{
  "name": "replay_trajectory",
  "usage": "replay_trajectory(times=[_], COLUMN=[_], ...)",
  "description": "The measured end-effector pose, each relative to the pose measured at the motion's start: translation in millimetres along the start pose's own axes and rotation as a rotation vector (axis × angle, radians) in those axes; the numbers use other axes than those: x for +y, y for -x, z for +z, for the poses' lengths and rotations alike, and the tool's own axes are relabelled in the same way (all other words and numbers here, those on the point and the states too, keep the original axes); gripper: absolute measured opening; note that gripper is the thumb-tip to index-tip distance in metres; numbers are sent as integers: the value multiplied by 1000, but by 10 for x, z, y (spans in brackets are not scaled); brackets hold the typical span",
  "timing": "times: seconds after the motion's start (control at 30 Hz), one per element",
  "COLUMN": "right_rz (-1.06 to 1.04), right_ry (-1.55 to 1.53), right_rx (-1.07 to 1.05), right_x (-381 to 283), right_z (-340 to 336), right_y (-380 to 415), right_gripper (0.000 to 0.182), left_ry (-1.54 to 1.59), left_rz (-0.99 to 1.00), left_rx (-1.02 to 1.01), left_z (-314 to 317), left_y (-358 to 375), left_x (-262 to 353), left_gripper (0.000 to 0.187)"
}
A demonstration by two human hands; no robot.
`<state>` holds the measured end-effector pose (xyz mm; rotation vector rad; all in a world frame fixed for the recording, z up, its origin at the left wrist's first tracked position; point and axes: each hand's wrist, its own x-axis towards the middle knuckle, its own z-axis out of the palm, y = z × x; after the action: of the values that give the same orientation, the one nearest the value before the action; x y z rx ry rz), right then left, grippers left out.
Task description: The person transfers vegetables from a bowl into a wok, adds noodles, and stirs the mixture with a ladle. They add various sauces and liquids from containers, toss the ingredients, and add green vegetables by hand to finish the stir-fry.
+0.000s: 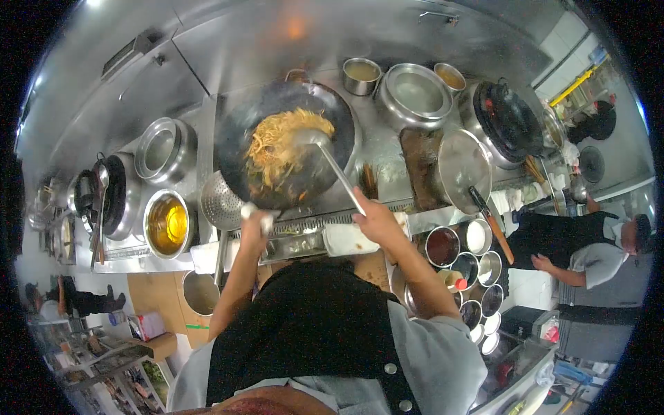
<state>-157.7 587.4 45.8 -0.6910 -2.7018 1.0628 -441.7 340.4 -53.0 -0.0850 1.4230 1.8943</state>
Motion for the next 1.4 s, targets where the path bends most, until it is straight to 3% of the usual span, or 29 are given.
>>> replay_trajectory(times=[0.03, 0.07, 0.1, 0.13, 0.2, 0.27, 0.33, 0.4, 0.5, 0.6, 0.67, 0.7, 0.77, 0.83, 0.93, 1.03, 1.1, 1.17, 1.23, 1.3, 1.4], right_rz=[113, 226, 292, 97, 99, 316, 245, -107, 52, 125, 14, 22, 194, 496, 441, 449, 481, 73, 189, 239, 538], right_ry=[-47, -92, -157, -270, -480, -477, -321, -46, 25, -248, -179, -179, -265, -434, -435, -297, -218, 1, -177, -217, -222], right_rx=[-29, -61, -142, -73, -259, -544, -527, -228, -90, 30, 129, 140, 89, -4, -2, 57, -115, 23, -139, -153, -256], right_x=[-181, -351, -472, -316, -558, -710, -527, 80, -228, -542, -189, -46, -47, -311, -266, -414, -759, -538, -905, -729, -948], right_z=[-44, -106, -180, -62, -274, -488, -453, -54, -154, -88, 105, 94, -41, -363, -274, 368, 784, 1395, 1241, 1109, 492], right_y=[2, 38, 114, 259, 442, 367, 146, -173, -473, -177, -46, 8, 51, -441, -1339, -1982, -1980, -1547, -1017, -616, -696], right_gripper=[74, 73, 74, 75, 75, 74, 74, 74, 74, 75, 75, 74, 72, 70, 67, 70, 73, 78, 81, 77, 75], left_ry=[-35, -270, -295, -320, 61, 52, 34, -6, -1, 17, 78, 100, 0, 17, -9, -23, -8, 24, -46, -62, -51], left_rz=[-33, 123, 145, 167, -58, -130, -143, -120, 67, 68, -12, 81, -28, -45, -62, -45, -31, -13, -8, -24, -29], left_rx=[19, -3, 33, 70, 243, 188, 156, 73, 23, 50, 127, 156, 143, 77, 54, 41, 46, 59, 78, 89, 62], left_z=[-233, -410, -354, -303, 269, 510, 781, 633, 268, 122, 186, 362, 416, 376, 418, 431, 423, 440, 404, 419, 361], left_y=[131, 395, 526, 657, 851, 510, 202, -70, 67, 506, 416, 333, -21, -407, -560, -625, -623, -595, -648, -650, -608], left_x=[-203, -384, -389, -398, 58, 307, 441, 199, -293, -258, -66, 166, 406, 339, 406, 472, 494, 510, 458, 451, 427], left_gripper=[12, 14, 17, 19, 24, 23, 15, 13, 19, 20, 15, 12, 10, 14, 11, 10, 9, 8, 11, 12, 11])
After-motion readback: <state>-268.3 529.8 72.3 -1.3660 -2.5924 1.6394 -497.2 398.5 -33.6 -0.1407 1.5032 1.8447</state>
